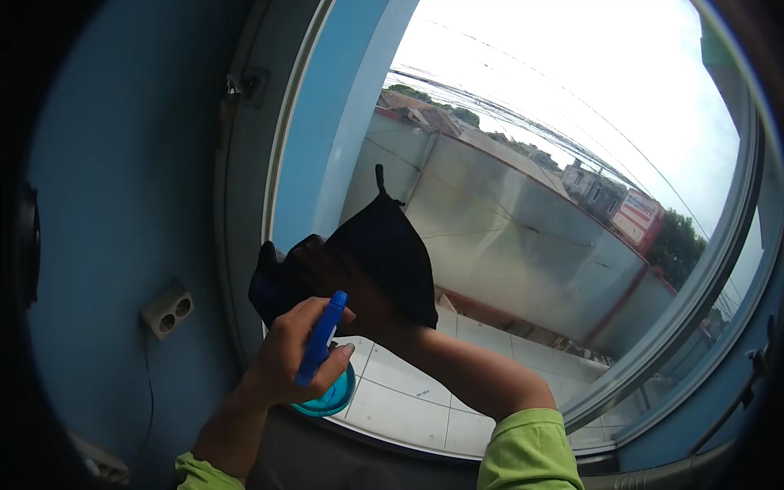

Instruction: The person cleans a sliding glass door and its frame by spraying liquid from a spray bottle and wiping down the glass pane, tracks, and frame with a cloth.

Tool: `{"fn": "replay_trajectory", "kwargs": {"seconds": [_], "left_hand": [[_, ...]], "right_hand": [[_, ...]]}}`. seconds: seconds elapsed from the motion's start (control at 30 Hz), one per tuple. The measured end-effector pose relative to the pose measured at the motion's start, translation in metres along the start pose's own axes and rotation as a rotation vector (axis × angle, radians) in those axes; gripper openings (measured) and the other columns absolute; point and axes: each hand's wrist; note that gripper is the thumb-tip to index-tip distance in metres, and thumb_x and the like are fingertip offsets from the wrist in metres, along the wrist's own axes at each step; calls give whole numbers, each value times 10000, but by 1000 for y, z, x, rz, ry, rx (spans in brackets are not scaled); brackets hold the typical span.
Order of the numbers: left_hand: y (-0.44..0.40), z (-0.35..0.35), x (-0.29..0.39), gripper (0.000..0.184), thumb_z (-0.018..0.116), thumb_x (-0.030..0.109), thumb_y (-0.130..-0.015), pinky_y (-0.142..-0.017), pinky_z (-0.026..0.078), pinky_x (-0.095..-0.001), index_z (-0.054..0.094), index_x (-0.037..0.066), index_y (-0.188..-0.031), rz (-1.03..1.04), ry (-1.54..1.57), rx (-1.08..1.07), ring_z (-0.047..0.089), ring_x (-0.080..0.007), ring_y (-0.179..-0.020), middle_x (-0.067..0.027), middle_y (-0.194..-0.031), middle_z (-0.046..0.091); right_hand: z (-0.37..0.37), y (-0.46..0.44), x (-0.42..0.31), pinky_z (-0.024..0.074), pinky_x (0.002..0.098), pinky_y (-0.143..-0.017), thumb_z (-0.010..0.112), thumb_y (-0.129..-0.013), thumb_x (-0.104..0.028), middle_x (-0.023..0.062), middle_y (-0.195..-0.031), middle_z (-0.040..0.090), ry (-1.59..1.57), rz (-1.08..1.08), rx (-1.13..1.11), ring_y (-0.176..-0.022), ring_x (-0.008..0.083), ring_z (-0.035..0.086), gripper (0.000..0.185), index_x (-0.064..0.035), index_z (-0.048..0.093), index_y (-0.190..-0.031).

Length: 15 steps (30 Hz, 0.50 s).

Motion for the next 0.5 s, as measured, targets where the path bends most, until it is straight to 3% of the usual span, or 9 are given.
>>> {"fn": "replay_trajectory", "kwargs": {"seconds": [0.07,0.1,0.17,0.2,0.23,0.3,0.4,0.47,0.5], "left_hand": [[2,-3,2,395,685,135,-714,-650,533,-308,587,-17,-1065,39,24,31,649,-207,-729,-157,-932,628],[4,-4,1,405,687,148,-718,-657,536,-312,584,-15,-1074,31,16,27,652,-210,-745,-151,-933,628],[5,-9,0,405,695,144,-724,-668,542,-315,585,-10,-1082,71,19,50,661,-217,-765,-145,-943,633],[5,-12,1,404,700,137,-734,-673,546,-309,582,-12,-1091,53,29,55,667,-214,-770,-144,-952,635],[6,-15,6,413,698,145,-742,-674,549,-301,577,-16,-1103,-24,85,43,669,-212,-762,-145,-953,637],[4,-15,3,409,686,155,-756,-672,551,-301,574,-25,-1106,-7,95,86,667,-199,-739,-146,-945,639],[-1,-15,-6,395,675,151,-756,-658,548,-299,575,-32,-1092,51,90,160,665,-191,-721,-148,-939,636],[-4,-20,-7,390,672,148,-751,-653,545,-298,577,-35,-1082,29,79,151,663,-190,-715,-153,-940,632],[-5,-22,-8,384,669,146,-746,-647,543,-297,579,-38,-1071,3,74,132,662,-189,-709,-157,-941,628]], "right_hand": [[7,14,11,353,395,-1091,637,-854,-394,114,-1352,512,-805,157,-45,-1278,240,470,621,-96,492,-1380],[-15,8,5,384,388,-1068,648,-840,-334,117,-1330,525,-311,-45,-31,-1263,257,481,587,-98,508,-1359],[-37,-18,10,398,417,-1072,697,-771,-286,118,-1365,510,333,-261,129,-1305,297,448,639,-101,506,-1353],[-68,-42,10,361,459,-1103,715,-728,-293,131,-1422,467,472,-115,216,-1347,315,406,710,-106,483,-1373],[-98,-70,15,314,451,-1125,700,-765,-360,170,-1489,392,484,14,408,-1387,324,370,713,-129,478,-1403],[-135,-117,27,315,481,-1107,639,-836,-400,199,-1469,406,666,87,694,-1359,350,396,663,-66,477,-1386],[-102,-149,24,279,526,-1108,543,-902,-440,215,-1452,419,826,48,822,-1341,374,402,636,-17,473,-1372],[-50,-125,-1,230,548,-1128,460,-935,-429,228,-1485,365,819,-59,488,-1384,372,338,634,9,445,-1393],[-16,-102,-11,179,528,-1164,418,-960,-331,224,-1512,327,824,-92,273,-1420,367,280,568,8,415,-1416]]}}
Point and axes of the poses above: each hand's wrist, its own y-axis away from the middle knuckle, its own z-axis out of the palm, x = y × z
